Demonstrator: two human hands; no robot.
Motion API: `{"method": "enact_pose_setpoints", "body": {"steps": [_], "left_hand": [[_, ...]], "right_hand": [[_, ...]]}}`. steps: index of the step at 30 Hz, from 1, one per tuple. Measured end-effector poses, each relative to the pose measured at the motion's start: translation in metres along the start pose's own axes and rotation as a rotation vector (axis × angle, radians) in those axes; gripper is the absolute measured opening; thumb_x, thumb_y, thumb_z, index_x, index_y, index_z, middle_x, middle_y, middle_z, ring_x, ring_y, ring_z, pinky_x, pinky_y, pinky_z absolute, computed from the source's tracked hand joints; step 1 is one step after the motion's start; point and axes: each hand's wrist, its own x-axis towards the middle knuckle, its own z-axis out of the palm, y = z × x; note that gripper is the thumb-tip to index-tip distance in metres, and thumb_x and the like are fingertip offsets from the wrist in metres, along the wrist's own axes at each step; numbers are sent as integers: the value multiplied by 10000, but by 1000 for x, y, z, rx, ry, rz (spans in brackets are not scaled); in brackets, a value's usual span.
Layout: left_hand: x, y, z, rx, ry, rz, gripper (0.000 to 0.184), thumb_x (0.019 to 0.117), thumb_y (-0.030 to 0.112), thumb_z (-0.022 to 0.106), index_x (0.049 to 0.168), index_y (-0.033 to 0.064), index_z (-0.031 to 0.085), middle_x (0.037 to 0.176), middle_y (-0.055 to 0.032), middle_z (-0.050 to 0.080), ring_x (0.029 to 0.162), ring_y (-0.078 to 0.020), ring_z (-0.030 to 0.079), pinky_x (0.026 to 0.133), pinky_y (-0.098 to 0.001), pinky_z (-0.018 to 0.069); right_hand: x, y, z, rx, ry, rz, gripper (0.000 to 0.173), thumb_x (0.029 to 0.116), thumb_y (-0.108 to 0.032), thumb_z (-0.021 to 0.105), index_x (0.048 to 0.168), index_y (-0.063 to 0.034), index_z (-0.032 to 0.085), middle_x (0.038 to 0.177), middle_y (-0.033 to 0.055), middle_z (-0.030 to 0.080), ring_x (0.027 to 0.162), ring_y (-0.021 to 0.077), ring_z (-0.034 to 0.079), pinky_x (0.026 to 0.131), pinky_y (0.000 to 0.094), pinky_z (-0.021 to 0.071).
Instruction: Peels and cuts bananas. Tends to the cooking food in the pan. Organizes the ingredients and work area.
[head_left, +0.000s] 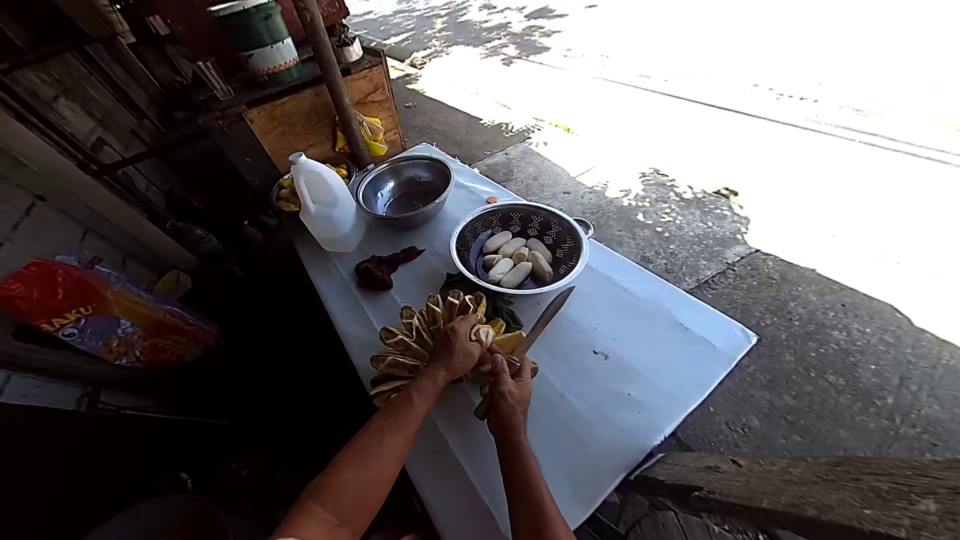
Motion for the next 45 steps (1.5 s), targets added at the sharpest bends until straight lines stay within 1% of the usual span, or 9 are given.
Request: {"method": "enact_pose_setpoints", "body": {"steps": [7, 15, 20, 26, 30, 33, 38, 42, 45], "left_hand": [[6, -6, -14, -256, -200, -53, 417, 896, -19, 537, 1284, 67, 661, 1174, -119, 696, 943, -186, 683, 781, -392, 571], [-61, -5, 6, -774, 55, 124, 553, 1059, 262, 390, 1524, -37, 407, 1570, -185, 435, 1414, -222, 476, 1164, -379, 418], [-62, -4, 9, -1422, 159, -153, 323, 1064, 45, 385, 1318, -17, 576, 1133, -168, 683, 912, -227, 696, 826, -376, 590], [-59, -33, 1, -1725, -36, -139, 660, 1077, 531, 214, 1316, 30, 571, 1163, -210, 686, 901, -267, 714, 793, -384, 599], [-64, -31, 9, -1673, -122, -1, 444, 957, 325, 522, 1298, 54, 611, 1124, -173, 701, 872, -244, 706, 816, -385, 601], [-62, -34, 10, -1626, -124, -28, 456, 831, 147, 631, 1279, 73, 591, 1100, -150, 697, 855, -216, 697, 807, -360, 594], [-56, -35, 7, -1719, -71, -61, 448, 1047, 357, 400, 1325, 58, 586, 1153, -189, 696, 884, -270, 716, 794, -414, 611], [-54, -32, 15, -1728, -138, -67, 523, 848, 178, 594, 1360, 78, 558, 1174, -182, 683, 867, -250, 710, 760, -387, 611], [-37, -3, 10, -1730, -54, -221, 432, 847, 61, 493, 1274, 48, 553, 1064, -170, 689, 748, -219, 695, 645, -335, 597]], "right_hand": [[20, 3, -3, -240, -125, 19, 940, 819, -82, 810, 1575, -36, 253, 1154, 187, 638, 775, 195, 660, 638, 351, 579], [-21, -36, 2, -435, -152, -27, 599, 1001, -247, 638, 1516, -47, 407, 1058, 132, 647, 643, 132, 584, 557, 305, 521], [-40, -46, 6, -719, -343, -199, 377, 1079, -234, 459, 1386, -24, 521, 884, 72, 639, 585, 121, 584, 538, 312, 543], [-61, -42, -4, -1233, -357, -467, 329, 1079, -285, 433, 1043, -32, 640, 714, 67, 609, 582, 202, 600, 526, 402, 501], [-58, -25, -3, -1348, -409, -367, 357, 1081, -288, 397, 1041, -10, 618, 746, 117, 630, 650, 283, 664, 565, 461, 524], [-51, -28, -3, -1344, -484, -218, 375, 1094, -325, 366, 1063, -28, 594, 762, 110, 622, 691, 283, 661, 608, 473, 520], [-64, -42, -1, -1241, -503, -239, 351, 1088, -330, 368, 1002, -59, 572, 660, 31, 530, 567, 181, 561, 525, 386, 470], [-51, -34, -12, -1126, -625, 16, 376, 1100, -372, 358, 1071, -62, 568, 701, 25, 512, 599, 165, 535, 581, 376, 468], [-48, -47, -24, -701, -526, 61, 347, 1098, -347, 364, 1129, -66, 565, 639, -26, 466, 466, 93, 448, 439, 275, 439]]}}
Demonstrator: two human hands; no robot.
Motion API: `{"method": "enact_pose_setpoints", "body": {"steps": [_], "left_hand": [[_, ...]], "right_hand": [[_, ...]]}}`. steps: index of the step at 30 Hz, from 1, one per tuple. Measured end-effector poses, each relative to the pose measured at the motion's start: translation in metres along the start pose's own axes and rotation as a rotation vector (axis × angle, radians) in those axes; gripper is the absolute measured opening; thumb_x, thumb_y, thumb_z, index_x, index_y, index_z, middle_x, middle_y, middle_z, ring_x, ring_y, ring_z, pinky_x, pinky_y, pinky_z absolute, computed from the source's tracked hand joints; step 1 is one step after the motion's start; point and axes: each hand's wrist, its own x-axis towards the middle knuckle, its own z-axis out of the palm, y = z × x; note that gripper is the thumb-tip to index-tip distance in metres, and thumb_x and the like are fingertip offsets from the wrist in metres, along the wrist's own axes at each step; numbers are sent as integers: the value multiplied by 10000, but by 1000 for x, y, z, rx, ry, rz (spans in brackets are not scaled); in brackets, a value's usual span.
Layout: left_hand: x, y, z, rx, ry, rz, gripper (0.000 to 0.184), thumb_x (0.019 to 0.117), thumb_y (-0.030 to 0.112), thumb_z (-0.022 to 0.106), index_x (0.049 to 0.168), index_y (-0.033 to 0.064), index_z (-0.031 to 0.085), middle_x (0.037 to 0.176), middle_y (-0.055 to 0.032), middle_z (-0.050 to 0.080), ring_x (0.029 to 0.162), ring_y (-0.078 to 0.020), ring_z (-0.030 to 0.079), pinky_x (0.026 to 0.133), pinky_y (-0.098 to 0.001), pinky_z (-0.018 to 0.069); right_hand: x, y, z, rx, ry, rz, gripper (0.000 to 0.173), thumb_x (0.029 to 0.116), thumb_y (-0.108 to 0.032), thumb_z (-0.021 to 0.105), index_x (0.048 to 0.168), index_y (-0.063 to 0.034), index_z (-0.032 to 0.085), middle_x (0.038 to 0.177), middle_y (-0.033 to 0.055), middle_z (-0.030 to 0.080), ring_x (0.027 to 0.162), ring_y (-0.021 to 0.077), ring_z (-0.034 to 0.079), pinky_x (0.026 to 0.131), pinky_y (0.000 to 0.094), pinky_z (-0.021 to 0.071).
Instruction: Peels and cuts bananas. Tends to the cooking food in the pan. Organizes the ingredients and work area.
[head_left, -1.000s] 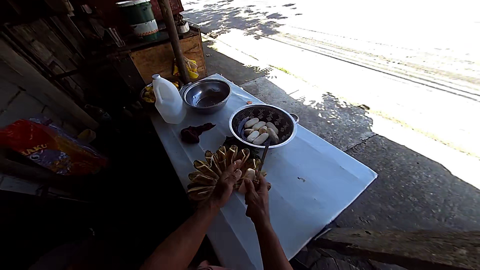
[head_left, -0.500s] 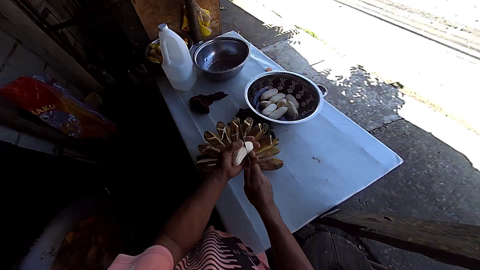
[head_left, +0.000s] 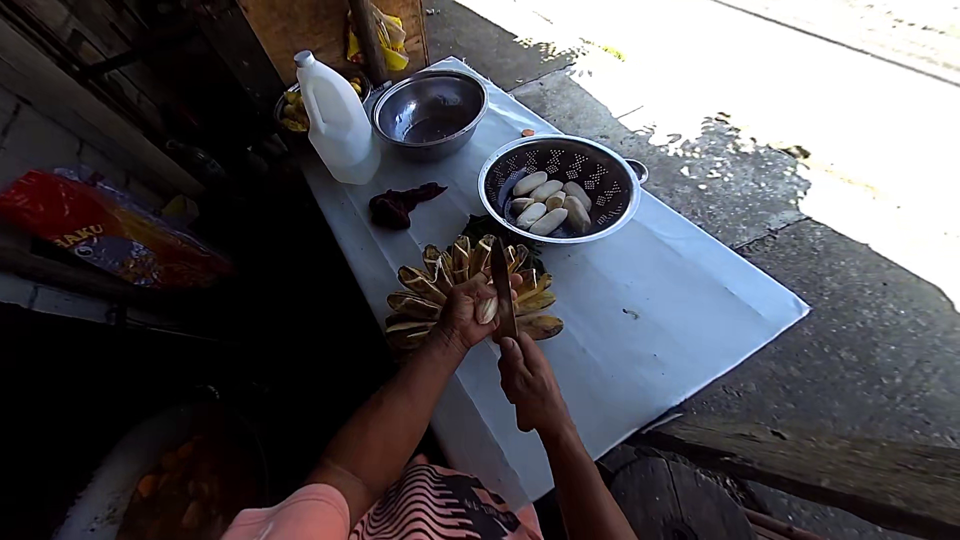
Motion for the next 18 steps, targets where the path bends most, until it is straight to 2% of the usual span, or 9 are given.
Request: {"method": "enact_pose_setpoints", "body": {"steps": [2, 3, 6, 7, 9, 11, 13, 15, 18], "left_hand": [[33, 18, 36, 110, 152, 54, 278, 953, 47, 440, 1214, 12, 529, 970, -143, 651, 748, -207, 677, 665, -334, 601], [54, 30, 51, 266, 180, 128, 271, 1006, 63, 454, 1264, -1, 505, 1028, -133, 638, 851, -199, 675, 762, -346, 596], [94, 60, 73, 963, 197, 431, 670, 1045, 239, 557, 1586, -33, 270, 1576, -216, 408, 1429, -255, 449, 1183, -398, 379], [93, 59, 79, 1123, 187, 530, 672, 1039, 256, 561, 1577, -47, 295, 1571, -246, 410, 1436, -293, 447, 1195, -424, 369], [64, 21, 79, 1247, 50, 661, 446, 1014, 132, 584, 1405, -78, 538, 1337, -254, 625, 1209, -295, 644, 1049, -429, 523], [34, -37, 56, 1472, -220, 599, 319, 983, 77, 635, 1263, -76, 654, 1234, -227, 682, 1153, -285, 673, 1020, -414, 541], [34, -83, 24, 1843, -352, 441, 541, 970, 268, 697, 1423, -2, 575, 1479, -219, 533, 1420, -323, 465, 1193, -435, 359], [46, -95, 11, 2110, -258, 303, 802, 934, 458, 713, 1555, 47, 416, 1654, -221, 280, 1544, -363, 242, 1239, -478, 255], [54, -93, 12, 2228, -155, 159, 946, 848, 524, 779, 1575, 76, 372, 1668, -251, 200, 1537, -394, 228, 1219, -518, 273]], "right_hand": [[-3, -19, -15, 229, 140, -65, 335, 1107, -282, 327, 1189, -44, 548, 613, -41, 473, 420, 67, 442, 396, 230, 452], [-4, -25, -25, 289, 201, -93, 338, 1113, -276, 309, 1197, -48, 543, 611, -42, 478, 418, 66, 453, 401, 226, 468], [-8, -27, -56, 334, 347, -115, 365, 1121, -304, 267, 1232, -88, 539, 631, -47, 494, 429, 64, 481, 418, 218, 497], [-10, -27, -65, 350, 390, -113, 369, 1125, -299, 253, 1242, -91, 534, 636, -47, 496, 428, 65, 484, 412, 218, 499], [-14, -24, -78, 384, 467, -96, 367, 1131, -278, 211, 1233, -88, 509, 635, -50, 513, 418, 63, 493, 394, 218, 497], [-15, -18, -83, 401, 505, -82, 370, 1130, -280, 183, 1202, -96, 496, 630, -63, 527, 414, 57, 501, 388, 211, 493], [-16, -13, -82, 405, 511, -71, 379, 1128, -290, 165, 1192, -102, 488, 620, -72, 526, 408, 53, 500, 384, 213, 491], [-19, -10, -79, 402, 514, -63, 396, 1129, -300, 161, 1200, -96, 494, 615, -61, 521, 401, 61, 495, 374, 219, 485], [-23, -8, -75, 395, 513, -41, 407, 1131, -292, 152, 1203, -89, 497, 620, -50, 526, 398, 68, 496, 366, 225, 482]]}}
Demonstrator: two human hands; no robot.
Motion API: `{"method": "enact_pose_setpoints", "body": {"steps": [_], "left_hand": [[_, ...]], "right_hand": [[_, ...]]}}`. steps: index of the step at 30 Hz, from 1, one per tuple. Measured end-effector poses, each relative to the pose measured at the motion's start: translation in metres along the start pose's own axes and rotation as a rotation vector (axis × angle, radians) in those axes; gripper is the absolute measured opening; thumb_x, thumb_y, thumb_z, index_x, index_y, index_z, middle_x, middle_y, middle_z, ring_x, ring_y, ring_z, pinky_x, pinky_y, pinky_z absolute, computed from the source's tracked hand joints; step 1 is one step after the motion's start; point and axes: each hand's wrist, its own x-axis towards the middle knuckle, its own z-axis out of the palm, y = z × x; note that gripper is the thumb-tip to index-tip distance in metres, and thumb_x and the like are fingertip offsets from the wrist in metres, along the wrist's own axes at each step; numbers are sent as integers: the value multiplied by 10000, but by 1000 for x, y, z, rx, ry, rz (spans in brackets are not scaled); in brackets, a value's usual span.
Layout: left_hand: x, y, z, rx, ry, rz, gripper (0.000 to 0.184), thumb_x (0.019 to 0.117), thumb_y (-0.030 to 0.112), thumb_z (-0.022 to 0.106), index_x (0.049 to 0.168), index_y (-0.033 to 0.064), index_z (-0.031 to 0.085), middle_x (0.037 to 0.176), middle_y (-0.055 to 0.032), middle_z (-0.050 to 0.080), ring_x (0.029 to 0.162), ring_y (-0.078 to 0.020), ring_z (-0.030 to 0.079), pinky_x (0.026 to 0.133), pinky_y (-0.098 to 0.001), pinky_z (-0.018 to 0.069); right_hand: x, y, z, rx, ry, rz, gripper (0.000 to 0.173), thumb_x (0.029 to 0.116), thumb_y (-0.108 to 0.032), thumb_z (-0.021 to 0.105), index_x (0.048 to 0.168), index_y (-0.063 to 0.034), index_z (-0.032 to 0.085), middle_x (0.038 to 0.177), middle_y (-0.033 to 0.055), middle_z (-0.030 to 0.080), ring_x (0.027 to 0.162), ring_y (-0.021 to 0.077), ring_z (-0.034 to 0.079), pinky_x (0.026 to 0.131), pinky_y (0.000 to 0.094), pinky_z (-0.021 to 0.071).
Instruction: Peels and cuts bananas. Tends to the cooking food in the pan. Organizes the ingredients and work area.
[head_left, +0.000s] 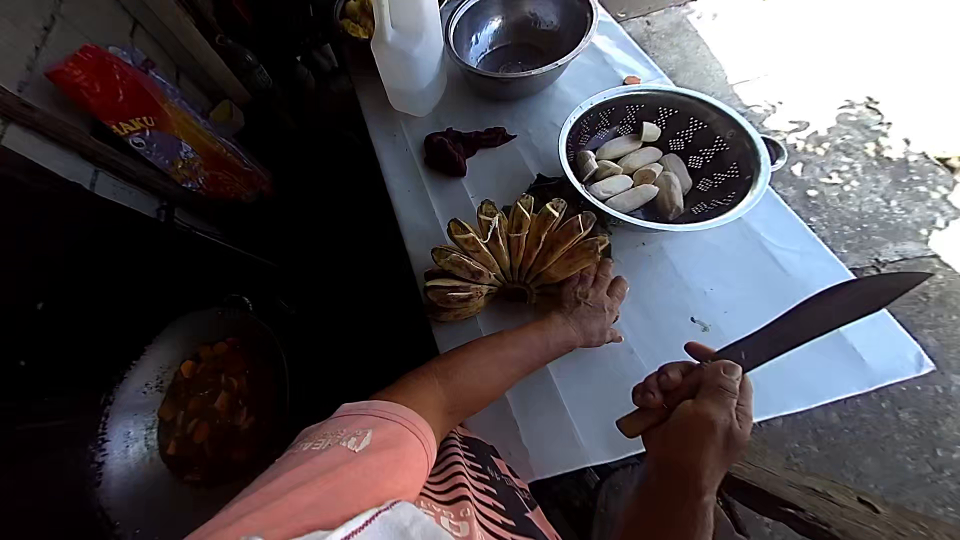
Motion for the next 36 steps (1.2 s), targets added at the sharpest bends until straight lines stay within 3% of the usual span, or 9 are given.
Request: {"method": "enact_pose_setpoints", "body": {"steps": [6, 9, 13, 17, 21, 27, 31, 34, 36], "left_hand": [[-11, -23, 22, 68, 179, 211, 627, 891, 366, 698, 1457, 131, 565, 1311, -250, 601, 1227, -382, 580, 1045, -484, 467], [-22, -21, 8, -100, 171, 191, 547, 930, 341, 630, 1428, 118, 599, 1272, -204, 645, 1189, -348, 611, 1014, -474, 487], [-29, -13, -80, -648, 463, 123, 463, 942, 192, 691, 1349, -21, 633, 1205, -209, 698, 1126, -304, 676, 997, -476, 535], [-48, -54, -173, -1389, 715, 152, 412, 1016, 169, 469, 1359, -30, 580, 1249, -162, 655, 1094, -198, 650, 954, -398, 550], [-68, -133, -120, -1923, 844, 138, 533, 1003, 363, 325, 1394, 62, 526, 1231, -163, 655, 1096, -266, 660, 927, -462, 560], [-109, -132, -37, -2007, 622, -754, 473, 1074, 446, 441, 1404, 112, 507, 1287, -167, 627, 1102, -308, 651, 880, -503, 565], [-128, -123, -29, -1996, 680, -571, 383, 1037, 52, 544, 1407, 39, 451, 1247, -189, 615, 1060, -281, 660, 906, -443, 570], [-131, -127, -28, -1810, 659, -450, 417, 973, 7, 652, 1366, 12, 515, 1208, -167, 651, 1034, -241, 675, 902, -403, 580], [-128, -130, -28, -1686, 664, -383, 433, 929, 0, 711, 1337, 2, 563, 1186, -168, 672, 1032, -239, 681, 905, -412, 583]], "right_hand": [[-3, -1, 0, 20, 0, 16, 396, 1131, -285, 158, 1197, -93, 498, 621, -48, 526, 389, 69, 490, 359, 223, 476], [-9, 0, -9, 25, 6, -3, 396, 1125, -282, 149, 1192, -94, 491, 611, -54, 527, 386, 63, 491, 357, 221, 478], [-13, 3, -14, 52, 25, 14, 395, 1126, -285, 154, 1203, -97, 493, 614, -53, 533, 389, 67, 493, 358, 222, 477], [-13, -8, -2, 66, -1, 7, 413, 1126, -279, 147, 1204, -82, 501, 631, -54, 535, 401, 64, 495, 368, 218, 477], [-10, -23, 7, 57, -62, -22, 481, 1127, -311, 121, 1256, -74, 519, 635, -37, 565, 406, 72, 507, 373, 224, 483], [-13, -17, 30, -88, -316, 2, 440, 1086, -271, 245, 1441, -35, 352, 767, 7, 651, 462, 81, 523, 418, 225, 476], [-3, -4, 59, -443, -559, 28, 493, 1057, -245, 439, 1517, -76, 384, 916, 43, 672, 627, 123, 621, 554, 267, 552], [7, 2, 78, -894, -746, -87, 517, 1073, -271, 481, 1577, -184, 403, 1149, 121, 699, 926, 202, 693, 846, 416, 573], [7, -1, 92, -1222, -786, -245, 493, 1088, -318, 429, 1565, -193, 434, 1139, 188, 700, 989, 343, 691, 876, 559, 535]]}}
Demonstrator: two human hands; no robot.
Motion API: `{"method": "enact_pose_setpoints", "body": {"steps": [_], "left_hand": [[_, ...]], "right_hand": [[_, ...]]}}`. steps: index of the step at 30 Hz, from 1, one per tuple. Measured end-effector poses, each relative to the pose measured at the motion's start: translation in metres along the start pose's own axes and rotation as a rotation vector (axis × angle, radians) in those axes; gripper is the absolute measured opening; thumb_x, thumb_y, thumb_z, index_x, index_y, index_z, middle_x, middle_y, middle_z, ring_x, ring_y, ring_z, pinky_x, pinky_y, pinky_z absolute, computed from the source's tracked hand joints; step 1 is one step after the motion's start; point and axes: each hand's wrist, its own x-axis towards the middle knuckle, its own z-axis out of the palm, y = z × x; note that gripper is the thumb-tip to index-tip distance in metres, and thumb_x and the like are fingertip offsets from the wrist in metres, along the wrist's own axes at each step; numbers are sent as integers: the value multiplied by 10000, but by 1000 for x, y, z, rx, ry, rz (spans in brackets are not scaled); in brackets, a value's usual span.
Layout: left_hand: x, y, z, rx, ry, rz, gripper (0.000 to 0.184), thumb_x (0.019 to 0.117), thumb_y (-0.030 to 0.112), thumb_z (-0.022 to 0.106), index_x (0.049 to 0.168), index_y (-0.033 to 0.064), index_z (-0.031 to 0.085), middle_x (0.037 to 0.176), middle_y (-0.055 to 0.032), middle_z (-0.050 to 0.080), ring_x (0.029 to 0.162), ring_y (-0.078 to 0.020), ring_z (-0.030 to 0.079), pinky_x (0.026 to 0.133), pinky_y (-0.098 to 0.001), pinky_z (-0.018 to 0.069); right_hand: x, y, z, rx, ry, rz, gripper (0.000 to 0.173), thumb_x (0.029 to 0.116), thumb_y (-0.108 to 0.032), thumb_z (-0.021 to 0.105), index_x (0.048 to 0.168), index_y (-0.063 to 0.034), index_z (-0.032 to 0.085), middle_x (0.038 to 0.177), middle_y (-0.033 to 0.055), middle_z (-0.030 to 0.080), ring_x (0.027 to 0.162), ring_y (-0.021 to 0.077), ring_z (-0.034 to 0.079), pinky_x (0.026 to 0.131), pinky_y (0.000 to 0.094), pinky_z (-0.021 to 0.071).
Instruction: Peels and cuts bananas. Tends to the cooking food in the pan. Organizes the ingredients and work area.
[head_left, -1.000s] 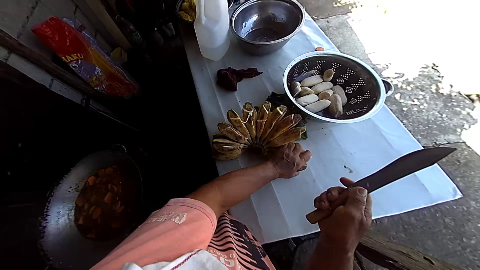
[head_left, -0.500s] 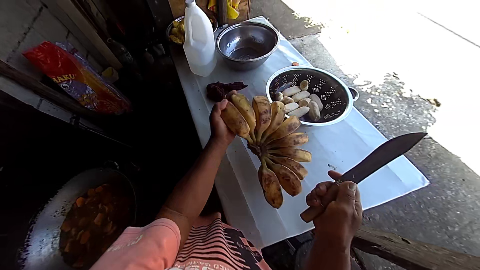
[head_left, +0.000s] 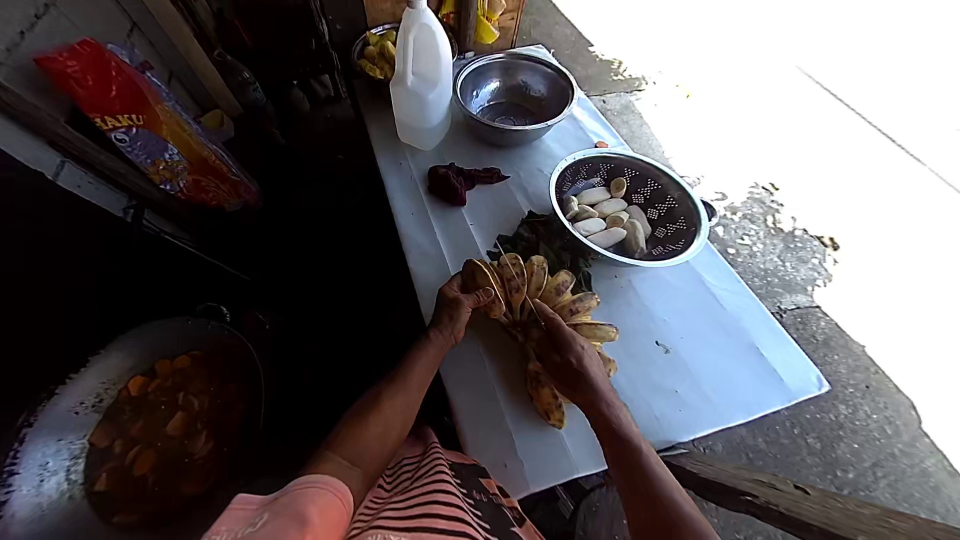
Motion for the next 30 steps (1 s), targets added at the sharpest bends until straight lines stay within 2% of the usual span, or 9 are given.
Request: {"method": "enact_pose_setpoints", "body": {"steps": [3, 7, 12, 17, 19, 22, 24, 27, 30], "left_hand": [[2, 0, 1, 77, -32, 60, 448, 897, -23, 735, 1318, 3, 587, 1136, -157, 690, 984, -219, 693, 876, -395, 590], [-3, 0, 5, 124, -63, 162, 345, 870, -44, 720, 1202, -9, 632, 1064, -139, 698, 948, -202, 689, 849, -393, 592], [-1, -3, -1, 161, -89, 101, 447, 956, 88, 713, 1370, 30, 556, 1238, -144, 662, 1094, -210, 668, 952, -400, 569], [5, -5, 2, 6, 37, -30, 365, 945, 64, 718, 1279, 30, 577, 1154, -143, 657, 1009, -217, 654, 882, -394, 563], [1, -4, 7, -87, 57, -34, 355, 910, 37, 747, 1223, 42, 579, 1127, -129, 671, 1006, -216, 662, 896, -405, 564], [-4, -6, 6, -93, 39, 18, 354, 885, -10, 750, 1185, 45, 571, 1084, -114, 666, 972, -211, 666, 870, -398, 576], [-6, -9, 2, 22, 33, 11, 434, 911, 41, 746, 1290, 29, 534, 1153, -145, 654, 1019, -227, 667, 894, -406, 576], [-9, -13, 4, 268, 89, -33, 679, 849, 49, 793, 1416, 25, 420, 1235, -198, 624, 1098, -271, 654, 930, -441, 567], [-17, -14, 5, 580, 104, 10, 722, 803, 2, 736, 1456, 22, 429, 1281, -246, 585, 1153, -345, 616, 959, -513, 537]], "right_hand": [[0, -26, -7, -390, -16, 9, 465, 1091, -337, 399, 1544, -245, 457, 1071, 224, 680, 876, 421, 696, 716, 580, 545], [17, -50, -2, -572, -23, 29, 460, 1057, -255, 475, 1517, -271, 473, 1014, 228, 656, 820, 411, 687, 661, 547, 539], [49, -39, 24, -5, -38, 94, 431, 1106, -317, 405, 1518, -222, 484, 1027, 186, 705, 929, 362, 685, 829, 576, 527], [33, -30, 47, 274, -9, 113, 504, 1120, -351, 343, 1573, -141, 413, 1232, 192, 683, 1115, 310, 665, 996, 519, 488], [37, -21, 57, 400, 52, 129, 462, 1116, -331, 365, 1518, -142, 492, 1132, 164, 703, 997, 266, 678, 908, 479, 524], [48, -15, 67, 834, 122, 223, 355, 1125, -324, 348, 1166, -79, 602, 650, 43, 547, 475, 117, 505, 451, 269, 462], [52, -15, 69, 1018, 70, 287, 366, 1134, -328, 315, 1063, -55, 548, 583, 37, 498, 410, 114, 462, 395, 251, 433], [54, -15, 78, 1019, 30, 287, 358, 1132, -315, 318, 1109, -56, 563, 599, 36, 499, 421, 116, 462, 411, 259, 443], [59, -16, 77, 1034, 72, 321, 372, 1133, -335, 327, 1122, -55, 572, 610, 53, 508, 424, 127, 466, 411, 263, 441]]}}
